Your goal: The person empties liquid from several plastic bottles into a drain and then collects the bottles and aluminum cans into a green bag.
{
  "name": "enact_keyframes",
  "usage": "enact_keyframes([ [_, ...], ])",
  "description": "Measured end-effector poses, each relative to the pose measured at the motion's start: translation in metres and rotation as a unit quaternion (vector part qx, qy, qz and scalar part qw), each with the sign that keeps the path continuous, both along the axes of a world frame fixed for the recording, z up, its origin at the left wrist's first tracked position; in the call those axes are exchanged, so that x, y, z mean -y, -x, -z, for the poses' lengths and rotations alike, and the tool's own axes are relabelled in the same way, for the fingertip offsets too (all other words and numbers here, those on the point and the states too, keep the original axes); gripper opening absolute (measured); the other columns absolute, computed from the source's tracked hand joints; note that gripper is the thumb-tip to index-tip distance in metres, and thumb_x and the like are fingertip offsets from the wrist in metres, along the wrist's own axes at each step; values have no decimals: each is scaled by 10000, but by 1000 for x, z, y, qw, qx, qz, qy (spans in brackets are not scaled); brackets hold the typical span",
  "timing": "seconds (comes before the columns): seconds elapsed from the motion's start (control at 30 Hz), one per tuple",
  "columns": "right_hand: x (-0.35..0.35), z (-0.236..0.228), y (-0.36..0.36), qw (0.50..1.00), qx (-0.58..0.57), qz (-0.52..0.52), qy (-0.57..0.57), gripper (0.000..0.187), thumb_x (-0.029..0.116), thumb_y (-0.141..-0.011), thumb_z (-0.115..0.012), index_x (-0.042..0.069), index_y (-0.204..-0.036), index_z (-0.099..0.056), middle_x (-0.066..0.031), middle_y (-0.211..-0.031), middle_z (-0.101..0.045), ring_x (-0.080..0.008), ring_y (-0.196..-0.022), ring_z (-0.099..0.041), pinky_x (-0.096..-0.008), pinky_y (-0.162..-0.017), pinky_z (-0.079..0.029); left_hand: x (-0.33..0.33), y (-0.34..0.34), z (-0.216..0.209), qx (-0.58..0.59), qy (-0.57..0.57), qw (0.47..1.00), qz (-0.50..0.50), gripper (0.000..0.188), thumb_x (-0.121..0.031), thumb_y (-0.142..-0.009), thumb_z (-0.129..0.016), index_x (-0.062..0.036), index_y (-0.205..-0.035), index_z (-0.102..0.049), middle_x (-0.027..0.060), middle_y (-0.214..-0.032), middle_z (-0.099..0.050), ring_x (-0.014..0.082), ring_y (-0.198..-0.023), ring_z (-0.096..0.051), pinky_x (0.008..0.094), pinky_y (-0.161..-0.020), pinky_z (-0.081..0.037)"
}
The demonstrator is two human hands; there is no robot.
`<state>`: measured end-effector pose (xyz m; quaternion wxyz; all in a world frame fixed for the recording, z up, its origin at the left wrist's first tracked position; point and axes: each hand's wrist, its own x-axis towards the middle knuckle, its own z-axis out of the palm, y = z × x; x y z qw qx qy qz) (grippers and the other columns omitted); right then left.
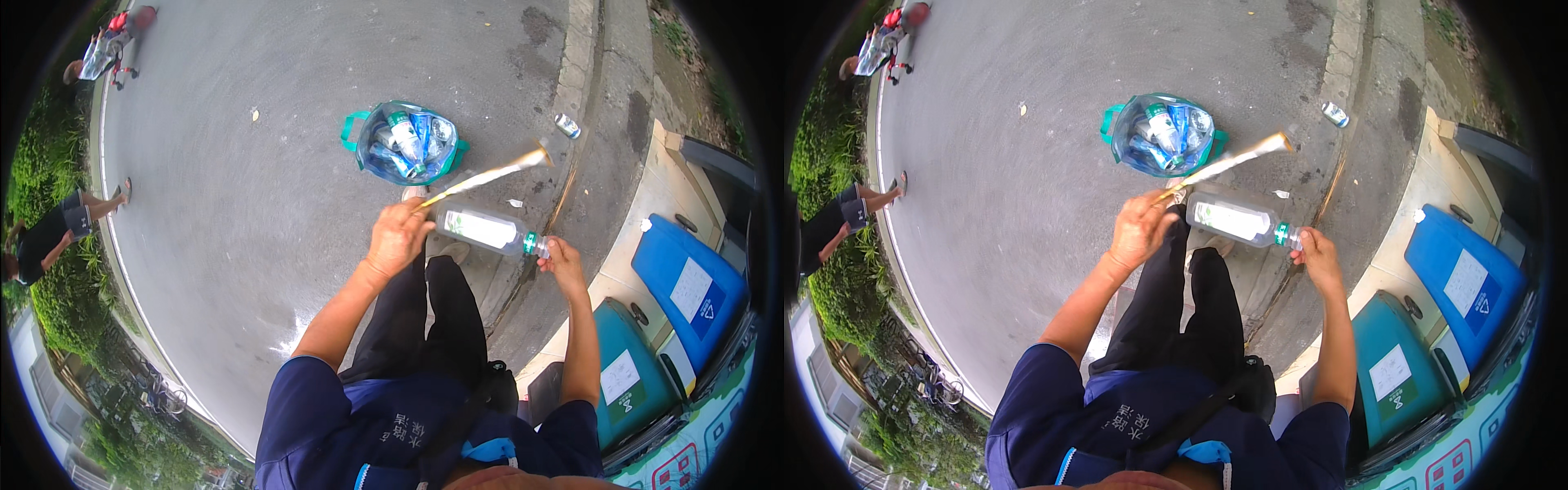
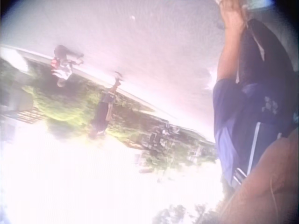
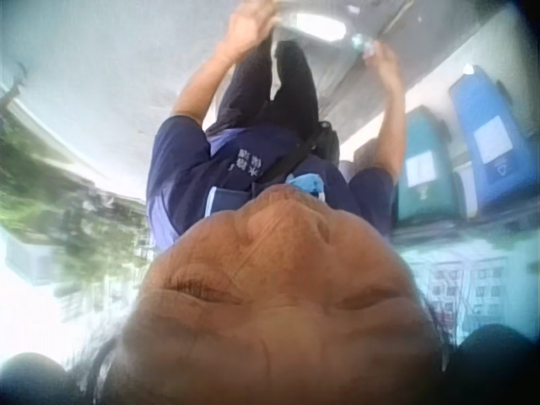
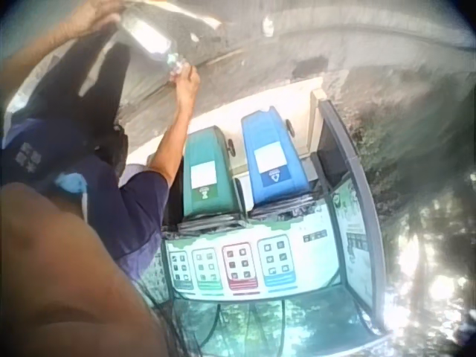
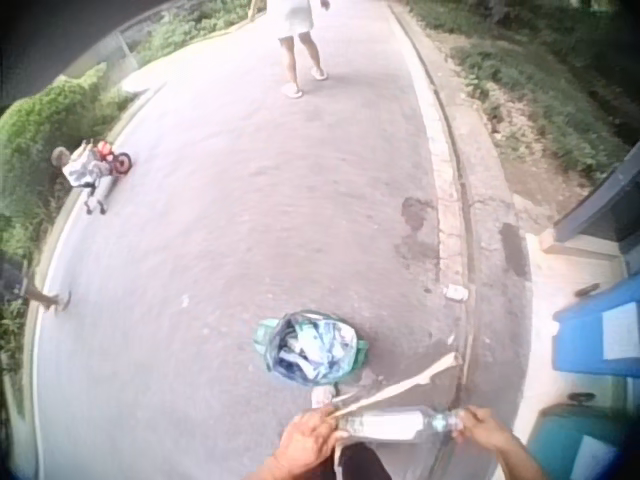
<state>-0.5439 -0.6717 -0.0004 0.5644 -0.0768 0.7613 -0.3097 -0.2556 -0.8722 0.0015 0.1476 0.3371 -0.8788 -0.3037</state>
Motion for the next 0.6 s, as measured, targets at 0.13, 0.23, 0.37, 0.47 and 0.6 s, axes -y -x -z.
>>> enact_keyframes([
  [0.13,61,49,-23,998,-68,2,18,357,282,-947,-422,-29,-1045,-567,-55,-685,-592,-97,-548,-527,-237,-532,-445,49,-55,4,83,76,972,-206,226,-48,-756,-644,-54,-982,-639,134,-1004,-621,304,-856,-589,373,-741,-479],
  [0.23,117,94,-43,997,-55,28,44,375,305,-949,-404,-24,-1013,-572,-60,-684,-596,-100,-543,-525,-245,-529,-445,79,-108,30,101,57,941,-319,135,-55,-829,-600,-54,-951,-658,128,-900,-633,287,-797,-632,344,-708,-503],
  [0.37,178,144,-81,998,-55,-15,25,401,322,-944,-405,-39,-1001,-571,-70,-692,-609,-119,-569,-567,-259,-552,-467,94,-170,114,229,-30,897,-376,155,-157,-839,-583,-68,-924,-676,151,-900,-641,324,-819,-625,390,-702,-499],
  [0.47,215,160,-84,989,-87,-116,26,431,335,-938,-420,-48,-1103,-529,-124,-843,-627,-158,-663,-610,-283,-607,-495,102,-189,169,312,-100,867,-375,184,-221,-824,-582,-84,-890,-685,170,-879,-644,350,-822,-620,420,-710,-495],
  [0.6,238,185,-94,992,-29,-16,119,554,360,-919,-467,-25,-1307,-379,-210,-1197,-519,-226,-873,-616,-322,-726,-509,118,-186,212,330,-151,851,-380,308,-342,-843,-530,-78,-820,-687,191,-826,-645,382,-805,-617,453,-724,-490],
])
